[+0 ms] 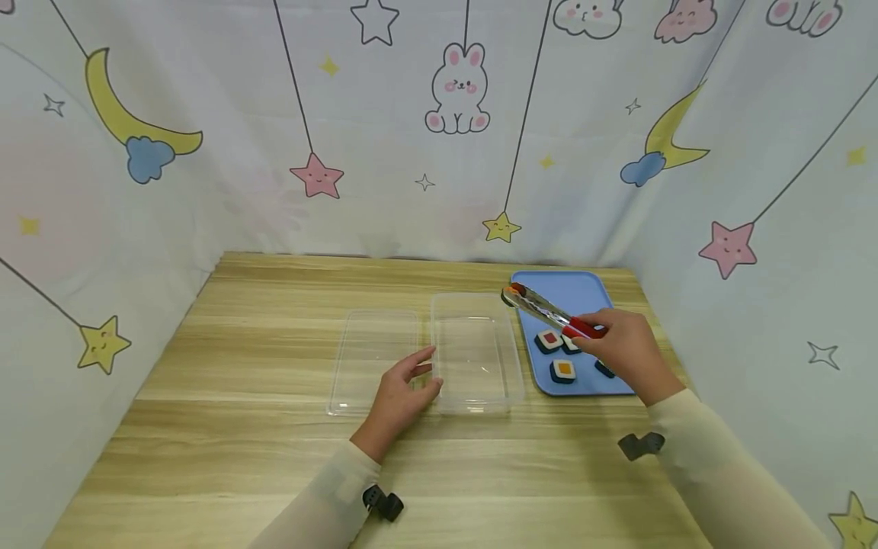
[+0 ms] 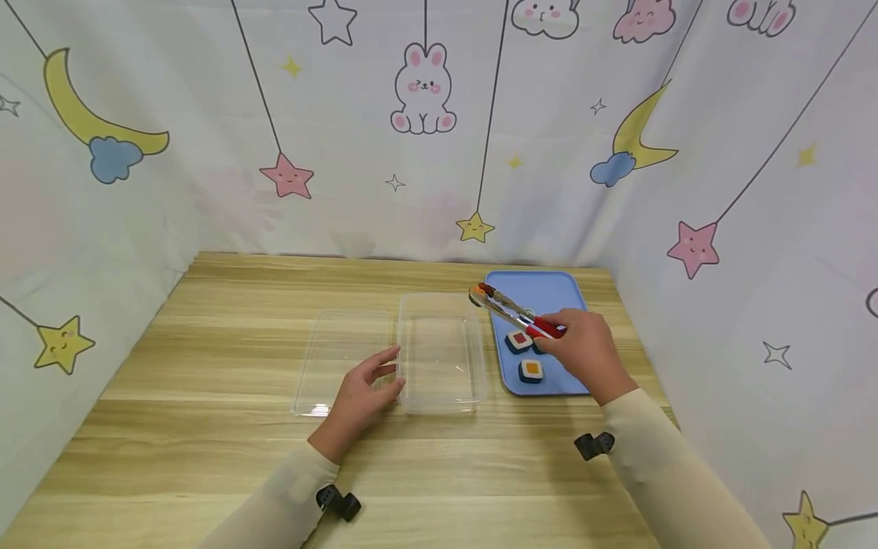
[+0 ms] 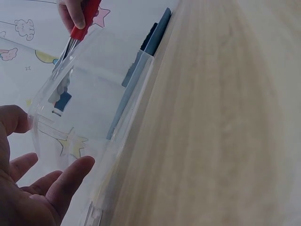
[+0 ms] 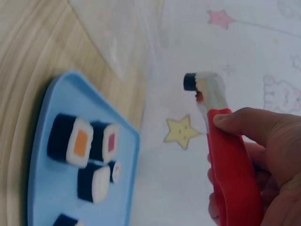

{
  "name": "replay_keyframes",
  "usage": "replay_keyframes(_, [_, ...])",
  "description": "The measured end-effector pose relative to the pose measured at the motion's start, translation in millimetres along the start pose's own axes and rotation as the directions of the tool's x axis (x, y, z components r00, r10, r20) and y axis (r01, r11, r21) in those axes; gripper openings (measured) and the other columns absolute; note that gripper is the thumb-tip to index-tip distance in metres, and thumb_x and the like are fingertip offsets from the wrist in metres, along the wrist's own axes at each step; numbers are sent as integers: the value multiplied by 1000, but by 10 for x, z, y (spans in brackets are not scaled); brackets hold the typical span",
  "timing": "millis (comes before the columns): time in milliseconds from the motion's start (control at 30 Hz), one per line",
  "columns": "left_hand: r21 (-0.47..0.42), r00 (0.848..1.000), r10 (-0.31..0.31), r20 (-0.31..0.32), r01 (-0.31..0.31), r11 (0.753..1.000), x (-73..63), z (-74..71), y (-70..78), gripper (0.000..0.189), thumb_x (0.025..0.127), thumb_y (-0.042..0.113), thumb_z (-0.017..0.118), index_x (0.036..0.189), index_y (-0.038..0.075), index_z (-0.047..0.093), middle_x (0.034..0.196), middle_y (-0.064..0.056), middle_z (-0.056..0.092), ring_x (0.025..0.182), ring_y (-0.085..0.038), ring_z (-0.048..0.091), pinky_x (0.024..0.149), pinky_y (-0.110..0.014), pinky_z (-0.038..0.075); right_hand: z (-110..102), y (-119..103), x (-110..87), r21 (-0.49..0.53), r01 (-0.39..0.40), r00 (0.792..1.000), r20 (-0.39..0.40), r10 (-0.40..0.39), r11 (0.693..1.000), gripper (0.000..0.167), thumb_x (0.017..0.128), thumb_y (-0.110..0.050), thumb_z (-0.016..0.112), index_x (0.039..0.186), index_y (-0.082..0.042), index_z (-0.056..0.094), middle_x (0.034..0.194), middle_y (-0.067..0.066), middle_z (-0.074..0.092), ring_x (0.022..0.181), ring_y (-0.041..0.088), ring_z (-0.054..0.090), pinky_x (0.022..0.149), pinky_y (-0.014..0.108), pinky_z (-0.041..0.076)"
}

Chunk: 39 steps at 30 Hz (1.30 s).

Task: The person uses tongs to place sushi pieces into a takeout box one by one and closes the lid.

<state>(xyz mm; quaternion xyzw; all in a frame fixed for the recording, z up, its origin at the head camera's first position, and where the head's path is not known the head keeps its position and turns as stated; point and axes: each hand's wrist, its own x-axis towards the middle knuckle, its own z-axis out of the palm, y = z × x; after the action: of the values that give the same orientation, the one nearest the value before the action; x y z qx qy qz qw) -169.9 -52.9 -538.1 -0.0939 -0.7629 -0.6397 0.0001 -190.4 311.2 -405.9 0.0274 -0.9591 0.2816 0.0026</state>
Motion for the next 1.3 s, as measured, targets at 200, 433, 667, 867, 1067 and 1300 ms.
replay_keyframes(200, [-4, 1000, -4, -3, 4, 1000, 2, 3, 6, 57, 89, 8, 79, 143, 6, 63, 146, -11, 61, 122, -35, 66, 97, -56, 54, 188, -191, 107, -28, 88, 996, 22, -88, 996, 41, 88, -22, 84, 123, -3, 76, 112, 16, 74, 88, 28, 68, 65, 34, 57])
replay_keyframes(433, [8, 1000, -8, 1, 8, 1000, 0, -4, 29, 58, 89, 8, 78, 144, 6, 62, 147, -10, 60, 123, -35, 66, 99, -54, 54, 423, -332, 211, -42, 144, 987, 77, -140, 989, 35, 87, -20, 84, 119, -7, 79, 106, 9, 74, 88, 24, 69, 66, 33, 57])
replay_keyframes(667, [16, 1000, -10, 1, 10, 1000, 6, -6, -1, 59, 88, 10, 78, 144, 8, 62, 147, -7, 60, 123, -32, 66, 100, -53, 53, 594, -450, 324, -48, 137, 981, 145, -129, 989, 36, 85, -18, 83, 119, -9, 79, 103, 4, 74, 85, 20, 66, 61, 31, 53])
replay_keyframes(867, [17, 1000, -13, 0, 13, 1000, -6, -13, 10, 58, 89, 11, 78, 145, 9, 62, 148, -7, 60, 123, -30, 66, 99, -53, 54, 657, -542, 381, -63, 145, 975, 181, -132, 987, 34, 86, -19, 83, 119, -10, 79, 106, 4, 75, 86, 19, 65, 65, 31, 53])
replay_keyframes(1067, [11, 1000, -7, -3, 7, 1000, -6, -6, 20, 58, 89, 11, 78, 144, 8, 62, 147, -9, 60, 123, -32, 67, 98, -53, 54, 702, -595, 427, -99, 172, 967, 205, -149, 980, 29, 86, -19, 84, 114, -11, 81, 105, 4, 76, 87, 19, 66, 70, 33, 55])
replay_keyframes(1300, [-4, 1000, -5, 3, 5, 1000, -11, -1, 10, 58, 89, 9, 78, 144, 6, 61, 147, -10, 60, 123, -32, 66, 99, -54, 53, 733, -606, 441, -127, 216, 958, 219, -185, 968, 25, 86, -18, 84, 110, -10, 82, 98, 3, 76, 84, 17, 66, 70, 34, 56])
